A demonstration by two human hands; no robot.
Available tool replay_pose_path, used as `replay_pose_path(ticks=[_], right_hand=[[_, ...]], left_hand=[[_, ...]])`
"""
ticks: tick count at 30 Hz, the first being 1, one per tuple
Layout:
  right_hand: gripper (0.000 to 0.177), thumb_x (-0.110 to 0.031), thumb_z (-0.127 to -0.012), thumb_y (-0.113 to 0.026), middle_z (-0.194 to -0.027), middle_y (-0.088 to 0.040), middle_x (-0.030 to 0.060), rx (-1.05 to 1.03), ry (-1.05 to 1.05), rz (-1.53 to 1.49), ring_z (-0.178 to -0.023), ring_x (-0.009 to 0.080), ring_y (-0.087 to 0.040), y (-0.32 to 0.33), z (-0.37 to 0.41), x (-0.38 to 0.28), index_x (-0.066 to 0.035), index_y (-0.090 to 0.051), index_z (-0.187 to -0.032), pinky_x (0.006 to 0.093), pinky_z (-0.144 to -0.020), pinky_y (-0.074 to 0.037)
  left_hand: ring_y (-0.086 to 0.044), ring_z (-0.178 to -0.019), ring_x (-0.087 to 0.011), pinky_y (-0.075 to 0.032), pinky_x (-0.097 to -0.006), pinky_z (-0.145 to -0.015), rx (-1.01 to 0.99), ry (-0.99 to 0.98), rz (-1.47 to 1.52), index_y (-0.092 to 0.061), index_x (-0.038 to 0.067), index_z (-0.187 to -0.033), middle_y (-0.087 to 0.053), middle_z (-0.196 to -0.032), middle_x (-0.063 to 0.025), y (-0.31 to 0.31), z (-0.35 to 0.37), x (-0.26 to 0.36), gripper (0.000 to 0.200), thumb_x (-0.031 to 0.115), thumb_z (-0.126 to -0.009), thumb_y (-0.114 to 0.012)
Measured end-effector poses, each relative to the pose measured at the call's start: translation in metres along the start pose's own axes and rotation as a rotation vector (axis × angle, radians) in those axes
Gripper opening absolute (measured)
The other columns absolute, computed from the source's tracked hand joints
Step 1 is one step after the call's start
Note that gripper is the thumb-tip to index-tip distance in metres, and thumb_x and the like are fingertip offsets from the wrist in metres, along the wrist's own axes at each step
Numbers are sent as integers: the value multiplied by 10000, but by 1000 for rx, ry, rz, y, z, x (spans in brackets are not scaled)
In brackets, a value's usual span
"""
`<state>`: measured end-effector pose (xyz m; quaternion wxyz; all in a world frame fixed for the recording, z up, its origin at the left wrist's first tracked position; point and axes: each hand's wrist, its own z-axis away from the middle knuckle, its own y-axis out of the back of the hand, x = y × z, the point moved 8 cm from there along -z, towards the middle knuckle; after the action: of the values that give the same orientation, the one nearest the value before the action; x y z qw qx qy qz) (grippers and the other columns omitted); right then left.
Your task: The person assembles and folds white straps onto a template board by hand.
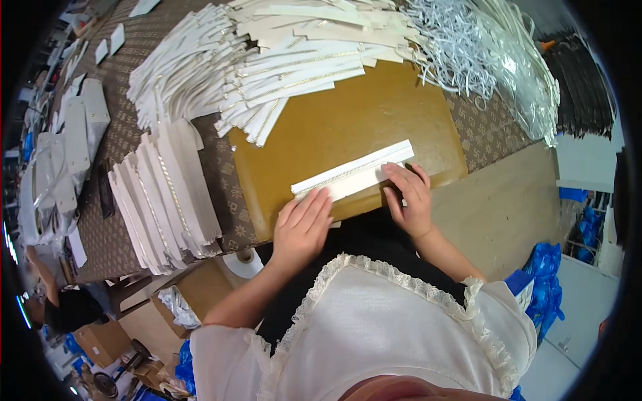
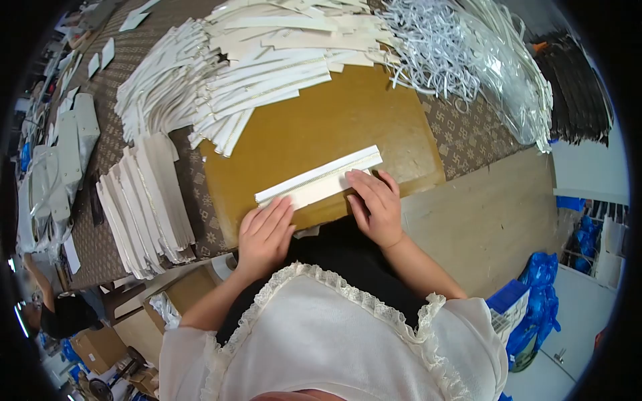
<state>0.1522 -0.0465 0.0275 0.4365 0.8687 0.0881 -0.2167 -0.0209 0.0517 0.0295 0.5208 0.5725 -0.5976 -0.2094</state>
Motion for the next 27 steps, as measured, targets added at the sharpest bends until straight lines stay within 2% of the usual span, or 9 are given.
replay_pose_path(ticks=[2,5,8,11,13,17,21,26,27], right_hand=[[337,-11,-811,-657,-1085,-678,124,34,15,4,-1010,286,-642,5,-8,3,-41,-612,-1144,415,-976,-421],[237,-22,-822,-657,-997,-689,122,28,-226,-59,-945,297,-652,10,-35,31,-29,-644,-1059,366,-891,-473],[147,-40,-835,-655,-967,-677,124,86,-176,-57,-910,312,-646,13,-103,44,-15,-659,-981,330,-808,-500],[198,-43,-835,-641,-1050,-653,137,64,-75,-47,-985,317,-620,-15,-179,71,-25,-643,-1033,355,-862,-486],[351,-60,-810,-646,-1205,-585,144,-4,41,86,-1118,332,-550,-51,-217,94,-65,-589,-1156,401,-945,-449],[556,-61,-766,-645,-1355,-487,140,-44,164,237,-1234,346,-463,-79,-264,93,-117,-495,-1299,436,-1018,-398],[569,-47,-775,-581,-1398,-456,114,-78,320,405,-1276,371,-424,-103,-282,78,-137,-472,-1327,448,-1010,-397],[637,-20,-759,-568,-1431,-427,112,-159,251,539,-1302,358,-405,-117,-315,99,-167,-440,-1365,463,-1003,-409],[649,-18,-759,-568,-1430,-425,109,-308,167,463,-1302,355,-405,-125,-323,111,-175,-431,-1374,479,-1000,-409]], left_hand=[[-590,-1135,-249,-424,-376,-933,60,48,-49,-650,4,-1099,-637,-1207,-100,12,16,-7,300,78,-809,-674],[-624,-1048,-236,-437,-375,-920,180,131,5,-664,16,-1064,-661,-1144,-99,25,32,-18,273,77,-799,-684],[-632,-985,-242,-433,-375,-907,289,178,95,-672,23,-1051,-669,-1111,-94,27,33,-25,257,68,-798,-686],[-633,-928,-248,-425,-375,-899,388,219,151,-677,29,-1044,-676,-1065,-94,37,28,-31,250,57,-796,-686],[-625,-878,-256,-413,-376,-896,438,273,186,-679,34,-1045,-682,-1008,-99,45,22,-39,252,45,-793,-686],[-613,-900,-260,-405,-378,-881,525,209,121,-676,38,-1045,-675,-987,-94,58,5,-40,247,44,-799,-676],[-599,-940,-257,-391,-386,-896,596,203,142,-673,43,-1051,-665,-1035,-86,53,0,-39,249,43,-802,-670],[-592,-954,-257,-379,-389,-909,649,197,113,-671,48,-1058,-653,-1066,-74,56,12,-35,262,37,-796,-666],[-591,-952,-254,-377,-387,-906,651,219,113,-673,48,-1054,-651,-1062,-70,56,17,-35,262,34,-792,-666]])
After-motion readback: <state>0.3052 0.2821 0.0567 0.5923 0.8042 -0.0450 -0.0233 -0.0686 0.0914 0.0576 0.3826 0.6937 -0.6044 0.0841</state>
